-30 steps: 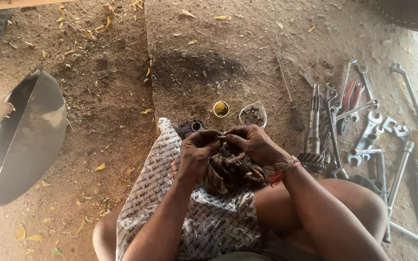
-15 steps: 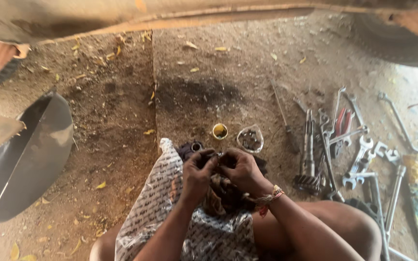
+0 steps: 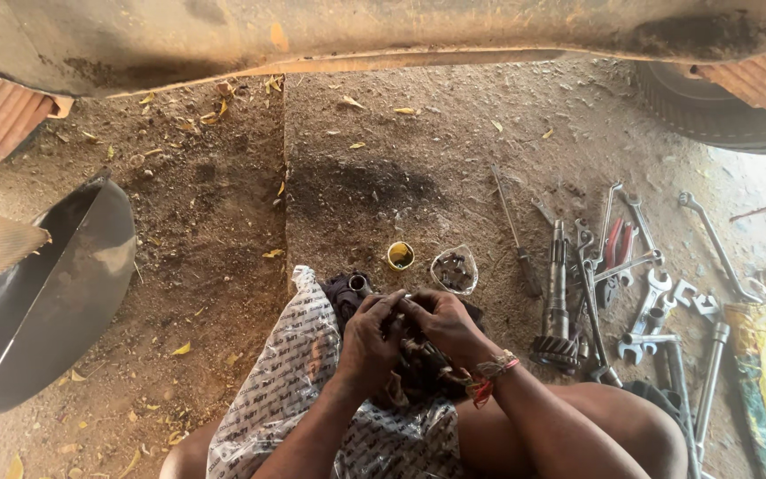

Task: The person sits on the ground and cleans small metal components using a rag and a small container of liquid. They repeatedly dip the rag into the liquid and wipe the parts, occasionally inspecting them before continuing the cleaning process.

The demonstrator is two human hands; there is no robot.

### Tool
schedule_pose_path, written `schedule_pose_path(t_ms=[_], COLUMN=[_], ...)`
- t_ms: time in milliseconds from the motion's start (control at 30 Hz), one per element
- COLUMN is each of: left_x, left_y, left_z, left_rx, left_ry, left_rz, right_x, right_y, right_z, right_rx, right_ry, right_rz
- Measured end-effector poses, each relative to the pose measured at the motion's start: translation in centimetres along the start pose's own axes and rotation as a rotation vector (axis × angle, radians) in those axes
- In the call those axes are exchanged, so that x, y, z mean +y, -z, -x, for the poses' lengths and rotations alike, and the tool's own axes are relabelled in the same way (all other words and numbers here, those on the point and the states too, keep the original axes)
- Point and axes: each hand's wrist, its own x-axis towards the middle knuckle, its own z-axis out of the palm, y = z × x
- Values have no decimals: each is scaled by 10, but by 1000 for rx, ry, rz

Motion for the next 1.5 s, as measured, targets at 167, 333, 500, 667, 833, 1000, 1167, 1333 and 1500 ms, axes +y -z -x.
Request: schedule_pose_path(t_ms=[167,333,500,667,833,1000,1167,1333,1500], left_x=[-16,-36,-45,-46,-48,-49,-49,-48,-49], left_y=[-9,-7,-2,-1,-3,-6,-7,-5,-3], left_z=[-2,-10,-13,-14,-14,-14,-19,-21,-30], left_rx=[74,69,41,38,62,57,55,90,168], left_ry=[28,213,210,178,208,208,202,269,342], left_rz=[204,575,695,688,697,663,711,671,852], right_x=[0,-6,-10,-8,-6,-1,10,11,-8], right_y=[4,12,10,11,11,13,14,17,18], right_z=[0,-1,2,1,-1,-4,-9,-10,-14], right_rx=[17,-52,-49,-50,-63,-19,-25,-92,48], right_ry=[-34,111,188,-17,133,9,-72,79,-110], right_rz=[-11,-104,-110,-75,-184,-15,-280,-430,-627])
